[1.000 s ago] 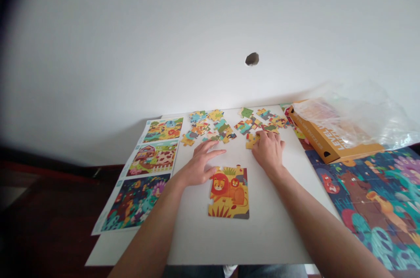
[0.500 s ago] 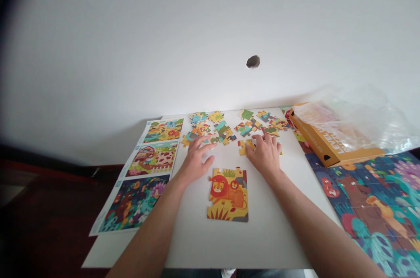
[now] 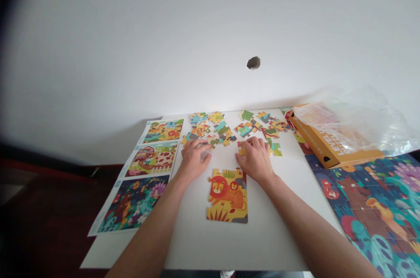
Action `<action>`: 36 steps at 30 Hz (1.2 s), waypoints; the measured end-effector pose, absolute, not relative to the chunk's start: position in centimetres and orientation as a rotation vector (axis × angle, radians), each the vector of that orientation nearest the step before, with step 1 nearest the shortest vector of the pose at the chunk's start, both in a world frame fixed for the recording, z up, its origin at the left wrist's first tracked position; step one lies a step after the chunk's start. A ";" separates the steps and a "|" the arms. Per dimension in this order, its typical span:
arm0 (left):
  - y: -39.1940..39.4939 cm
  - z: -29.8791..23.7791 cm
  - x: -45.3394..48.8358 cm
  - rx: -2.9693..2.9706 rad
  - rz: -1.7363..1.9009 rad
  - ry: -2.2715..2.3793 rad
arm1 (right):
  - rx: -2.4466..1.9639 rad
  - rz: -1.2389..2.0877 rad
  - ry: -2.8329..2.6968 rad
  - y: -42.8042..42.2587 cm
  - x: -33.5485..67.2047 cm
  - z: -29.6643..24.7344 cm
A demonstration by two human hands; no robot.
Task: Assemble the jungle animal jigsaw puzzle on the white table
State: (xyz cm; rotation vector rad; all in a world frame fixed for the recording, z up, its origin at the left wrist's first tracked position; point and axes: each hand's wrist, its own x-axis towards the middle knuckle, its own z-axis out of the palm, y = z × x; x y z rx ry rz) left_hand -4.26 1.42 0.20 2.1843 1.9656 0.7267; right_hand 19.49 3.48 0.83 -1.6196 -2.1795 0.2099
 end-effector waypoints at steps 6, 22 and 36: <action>1.3 0.5 -4.0 2.178 0.720 2.016 | -1.624 0.238 -2.195 3.6 19.6 0.5; 1.7 0.1 -3.4 2.150 0.734 1.987 | -1.169 0.493 -2.409 2.9 19.4 2.2; 1.5 -0.2 -3.1 2.162 0.753 1.964 | -0.879 0.668 -2.681 1.3 18.3 3.0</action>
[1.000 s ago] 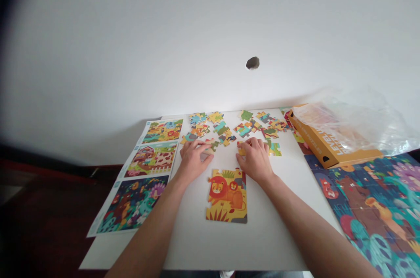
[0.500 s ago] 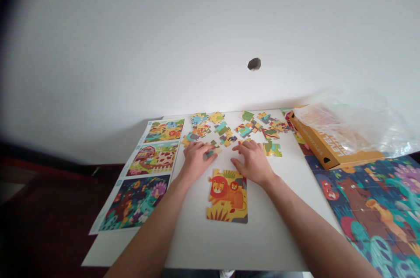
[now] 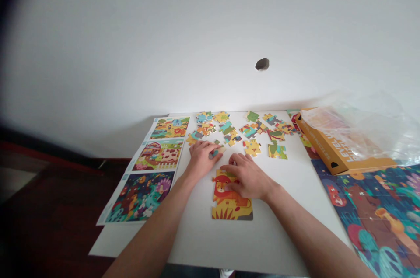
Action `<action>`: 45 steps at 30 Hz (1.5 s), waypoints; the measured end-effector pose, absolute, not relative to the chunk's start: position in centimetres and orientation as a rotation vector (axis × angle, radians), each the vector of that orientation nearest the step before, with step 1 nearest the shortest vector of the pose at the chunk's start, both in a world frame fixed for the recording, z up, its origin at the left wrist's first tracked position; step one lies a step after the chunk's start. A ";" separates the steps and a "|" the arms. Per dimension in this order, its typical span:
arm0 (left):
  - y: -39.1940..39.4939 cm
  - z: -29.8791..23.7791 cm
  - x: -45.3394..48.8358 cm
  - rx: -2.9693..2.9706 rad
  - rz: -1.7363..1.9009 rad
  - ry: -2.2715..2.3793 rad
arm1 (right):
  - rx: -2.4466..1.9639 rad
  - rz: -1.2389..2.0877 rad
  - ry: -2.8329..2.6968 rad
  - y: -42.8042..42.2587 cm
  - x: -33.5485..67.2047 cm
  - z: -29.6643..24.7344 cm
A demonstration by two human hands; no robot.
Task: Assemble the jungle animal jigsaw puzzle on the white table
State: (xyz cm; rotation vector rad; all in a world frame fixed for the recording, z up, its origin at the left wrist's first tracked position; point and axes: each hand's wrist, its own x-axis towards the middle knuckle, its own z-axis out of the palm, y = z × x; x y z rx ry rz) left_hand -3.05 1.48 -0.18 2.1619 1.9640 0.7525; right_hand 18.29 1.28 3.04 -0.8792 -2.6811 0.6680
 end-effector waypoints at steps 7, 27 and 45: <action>1.5 0.2 -3.0 2.159 0.753 1.962 | -0.923 0.624 -2.661 1.5 18.5 2.8; 0.3 1.5 -1.1 2.426 0.655 0.968 | -1.224 0.659 -2.337 2.6 19.1 2.0; 0.2 1.4 -1.3 2.428 0.667 0.946 | -1.401 0.427 -2.087 4.0 20.6 2.0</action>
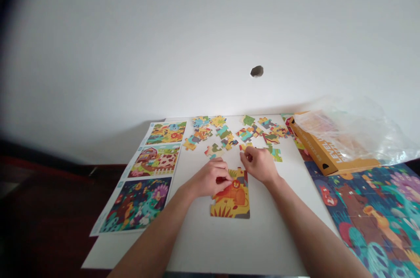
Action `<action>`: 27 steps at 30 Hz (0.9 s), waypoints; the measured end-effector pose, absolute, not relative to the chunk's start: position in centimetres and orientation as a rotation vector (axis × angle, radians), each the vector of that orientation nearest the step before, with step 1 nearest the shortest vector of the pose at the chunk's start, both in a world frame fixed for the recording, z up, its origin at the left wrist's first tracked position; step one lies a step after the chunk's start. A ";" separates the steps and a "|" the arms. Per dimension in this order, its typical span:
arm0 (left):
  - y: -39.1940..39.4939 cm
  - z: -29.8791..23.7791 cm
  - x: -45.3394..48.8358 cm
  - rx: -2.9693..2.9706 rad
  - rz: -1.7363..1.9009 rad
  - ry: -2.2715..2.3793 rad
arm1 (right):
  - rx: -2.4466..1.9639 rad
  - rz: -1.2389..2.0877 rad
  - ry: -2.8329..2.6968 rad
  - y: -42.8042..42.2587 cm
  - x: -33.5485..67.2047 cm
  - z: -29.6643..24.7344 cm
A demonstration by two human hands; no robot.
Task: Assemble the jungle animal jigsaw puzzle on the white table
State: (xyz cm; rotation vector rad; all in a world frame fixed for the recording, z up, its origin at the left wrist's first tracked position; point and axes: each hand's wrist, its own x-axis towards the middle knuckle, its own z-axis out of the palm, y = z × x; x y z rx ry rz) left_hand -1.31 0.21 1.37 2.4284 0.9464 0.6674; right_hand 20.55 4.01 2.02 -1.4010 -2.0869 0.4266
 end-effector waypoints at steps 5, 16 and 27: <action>0.2 1.4 -1.4 2.422 0.664 0.947 | -1.658 0.224 -1.849 5.4 23.2 1.9; -0.1 1.3 -1.1 2.426 0.680 0.979 | -1.738 0.370 -1.975 5.1 23.1 1.3; -0.2 1.3 -0.7 2.431 0.723 1.001 | -1.724 0.490 -2.105 4.3 21.5 1.6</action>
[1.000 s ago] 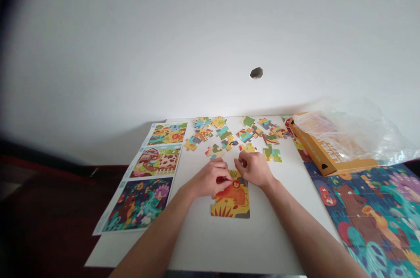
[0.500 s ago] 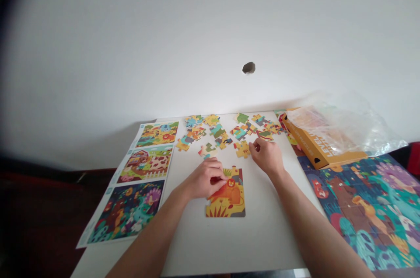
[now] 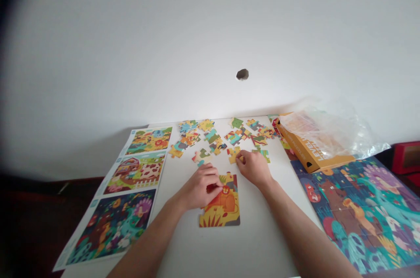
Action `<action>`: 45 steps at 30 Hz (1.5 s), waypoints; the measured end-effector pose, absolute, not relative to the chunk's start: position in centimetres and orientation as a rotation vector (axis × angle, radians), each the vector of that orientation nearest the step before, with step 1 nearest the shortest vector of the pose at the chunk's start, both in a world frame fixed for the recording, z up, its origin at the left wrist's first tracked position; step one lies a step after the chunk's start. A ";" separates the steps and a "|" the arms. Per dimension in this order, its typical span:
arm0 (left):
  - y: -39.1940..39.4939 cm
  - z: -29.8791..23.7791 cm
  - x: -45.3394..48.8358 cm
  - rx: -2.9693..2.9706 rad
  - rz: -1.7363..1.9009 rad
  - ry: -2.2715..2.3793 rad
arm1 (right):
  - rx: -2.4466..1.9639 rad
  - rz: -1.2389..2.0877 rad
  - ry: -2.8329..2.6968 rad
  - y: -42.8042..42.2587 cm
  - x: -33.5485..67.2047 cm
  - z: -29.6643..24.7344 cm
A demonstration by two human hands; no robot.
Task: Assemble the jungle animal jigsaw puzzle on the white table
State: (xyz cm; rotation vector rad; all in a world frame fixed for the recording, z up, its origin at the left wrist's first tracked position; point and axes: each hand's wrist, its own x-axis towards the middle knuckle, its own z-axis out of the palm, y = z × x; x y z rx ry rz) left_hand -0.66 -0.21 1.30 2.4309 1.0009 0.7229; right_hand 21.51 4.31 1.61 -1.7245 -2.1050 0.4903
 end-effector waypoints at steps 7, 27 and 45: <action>-0.2 1.3 -0.7 2.402 0.715 1.010 | -2.004 -0.071 -1.744 6.3 24.4 0.4; -0.5 1.3 -1.1 2.328 0.719 0.941 | -1.579 0.278 -1.668 7.2 24.9 -0.3; -0.2 1.7 -1.7 2.317 0.880 0.770 | -0.987 0.893 -2.124 4.1 21.6 1.3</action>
